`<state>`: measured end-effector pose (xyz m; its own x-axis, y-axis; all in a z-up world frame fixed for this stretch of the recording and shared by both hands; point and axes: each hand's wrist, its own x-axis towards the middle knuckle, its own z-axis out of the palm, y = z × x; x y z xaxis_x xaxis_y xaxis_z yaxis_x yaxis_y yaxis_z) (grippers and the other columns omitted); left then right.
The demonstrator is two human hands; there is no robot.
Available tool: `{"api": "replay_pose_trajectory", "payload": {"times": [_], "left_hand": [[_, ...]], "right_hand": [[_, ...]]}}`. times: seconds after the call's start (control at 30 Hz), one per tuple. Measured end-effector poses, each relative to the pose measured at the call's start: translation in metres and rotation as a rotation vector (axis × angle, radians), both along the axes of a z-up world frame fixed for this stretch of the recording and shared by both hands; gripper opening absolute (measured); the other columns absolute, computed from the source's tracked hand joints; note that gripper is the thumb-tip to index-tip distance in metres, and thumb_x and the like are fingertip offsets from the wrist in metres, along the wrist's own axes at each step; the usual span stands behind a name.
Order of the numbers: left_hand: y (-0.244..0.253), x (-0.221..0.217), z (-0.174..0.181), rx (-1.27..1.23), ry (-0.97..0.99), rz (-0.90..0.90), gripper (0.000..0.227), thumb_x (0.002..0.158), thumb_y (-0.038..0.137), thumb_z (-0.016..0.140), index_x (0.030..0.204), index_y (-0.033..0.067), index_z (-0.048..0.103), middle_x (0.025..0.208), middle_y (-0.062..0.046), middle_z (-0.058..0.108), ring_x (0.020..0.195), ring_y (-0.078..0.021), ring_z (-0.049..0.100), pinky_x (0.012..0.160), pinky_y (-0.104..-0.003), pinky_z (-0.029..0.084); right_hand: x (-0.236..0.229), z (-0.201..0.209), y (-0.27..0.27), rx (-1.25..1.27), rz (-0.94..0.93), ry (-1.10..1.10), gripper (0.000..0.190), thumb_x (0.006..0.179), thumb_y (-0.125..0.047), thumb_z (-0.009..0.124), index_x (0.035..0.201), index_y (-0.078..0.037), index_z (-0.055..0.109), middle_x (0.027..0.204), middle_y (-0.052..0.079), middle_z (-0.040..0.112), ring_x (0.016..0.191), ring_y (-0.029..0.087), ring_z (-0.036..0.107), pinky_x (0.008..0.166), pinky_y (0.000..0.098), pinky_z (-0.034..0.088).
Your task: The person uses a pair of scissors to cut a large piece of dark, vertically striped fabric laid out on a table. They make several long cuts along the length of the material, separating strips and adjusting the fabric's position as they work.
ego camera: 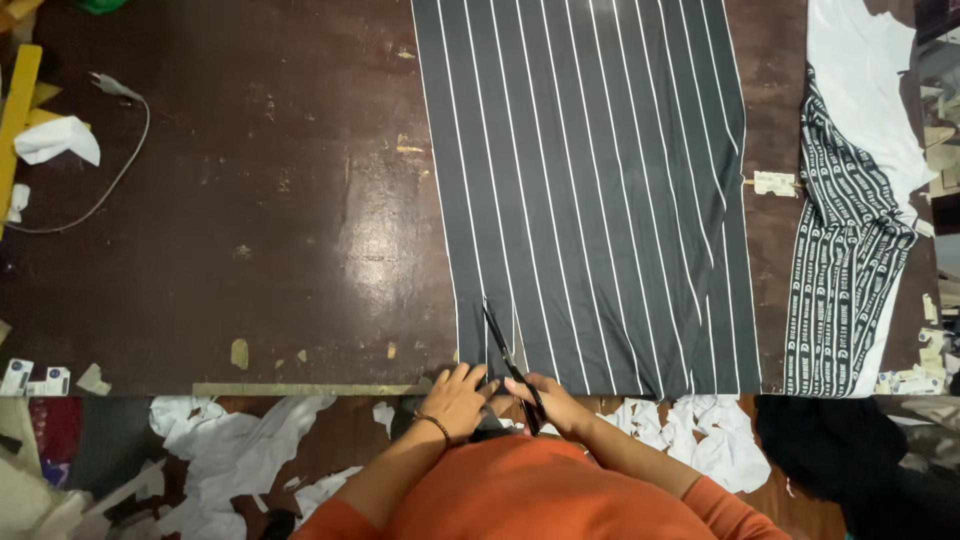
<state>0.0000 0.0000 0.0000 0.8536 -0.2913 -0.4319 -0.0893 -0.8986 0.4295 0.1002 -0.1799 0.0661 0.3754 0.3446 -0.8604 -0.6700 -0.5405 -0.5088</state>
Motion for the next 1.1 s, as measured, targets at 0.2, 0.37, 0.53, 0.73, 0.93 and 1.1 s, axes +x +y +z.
{"api": "replay_pose_trajectory", "payload": {"times": [0.2, 0.37, 0.53, 0.73, 0.93, 1.1], "left_hand": [[0.003, 0.002, -0.027, -0.064, -0.056, -0.016, 0.051, 0.089, 0.038, 0.067, 0.137, 0.0216, 0.062, 0.142, -0.007, 0.043, 0.115, -0.0308, 0.044, 0.088, -0.045, 0.041], [0.011, 0.011, 0.0, -0.047, 0.019, -0.063, 0.05, 0.09, 0.037, 0.066, 0.138, 0.0206, 0.062, 0.147, -0.009, 0.041, 0.117, -0.0315, 0.043, 0.089, -0.044, 0.04], [0.01, 0.012, -0.001, -0.046, 0.041, -0.074, 0.052, 0.09, 0.038, 0.066, 0.137, 0.0178, 0.062, 0.149, -0.011, 0.042, 0.12, -0.0319, 0.043, 0.091, -0.044, 0.039], [0.01, 0.008, -0.004, -0.043, 0.069, -0.096, 0.051, 0.091, 0.036, 0.066, 0.138, 0.0158, 0.061, 0.15, -0.011, 0.04, 0.125, -0.0328, 0.039, 0.094, -0.044, 0.038], [0.014, 0.007, -0.004, -0.057, 0.098, -0.139, 0.052, 0.095, 0.035, 0.063, 0.141, 0.012, 0.058, 0.152, -0.014, 0.038, 0.127, -0.0345, 0.037, 0.094, -0.045, 0.036], [0.016, 0.008, -0.002, -0.062, 0.073, -0.153, 0.05, 0.093, 0.038, 0.064, 0.134, 0.0106, 0.062, 0.151, -0.014, 0.037, 0.123, -0.0342, 0.038, 0.092, -0.046, 0.037]], "right_hand": [[-0.001, -0.011, 0.008, 0.023, -0.039, -0.029, 0.054, 0.09, -0.051, 0.079, 0.095, 0.0, 0.061, 0.063, 0.025, 0.067, 0.048, 0.033, 0.071, 0.041, 0.0306, 0.052], [0.001, -0.033, 0.012, -0.006, -0.04, -0.044, 0.057, 0.087, -0.052, 0.081, 0.096, 0.001, 0.061, 0.066, 0.025, 0.068, 0.048, 0.03, 0.071, 0.041, 0.03, 0.053], [-0.006, -0.053, 0.014, -0.004, -0.036, -0.072, 0.055, 0.089, -0.051, 0.081, 0.096, 0.0, 0.062, 0.065, 0.024, 0.068, 0.048, 0.03, 0.071, 0.042, 0.03, 0.053], [-0.015, -0.082, 0.017, -0.008, 0.012, -0.122, 0.05, 0.091, -0.049, 0.079, 0.093, -0.003, 0.061, 0.066, 0.022, 0.07, 0.051, 0.028, 0.072, 0.045, 0.0297, 0.055], [-0.011, -0.062, 0.024, -0.059, 0.071, -0.166, 0.047, 0.092, -0.05, 0.077, 0.088, -0.006, 0.06, 0.064, 0.017, 0.072, 0.05, 0.025, 0.073, 0.046, 0.0273, 0.056], [-0.006, -0.041, 0.033, -0.074, 0.071, -0.175, 0.049, 0.091, -0.052, 0.076, 0.085, -0.006, 0.06, 0.06, 0.014, 0.069, 0.049, 0.022, 0.072, 0.048, 0.0264, 0.054]]}}
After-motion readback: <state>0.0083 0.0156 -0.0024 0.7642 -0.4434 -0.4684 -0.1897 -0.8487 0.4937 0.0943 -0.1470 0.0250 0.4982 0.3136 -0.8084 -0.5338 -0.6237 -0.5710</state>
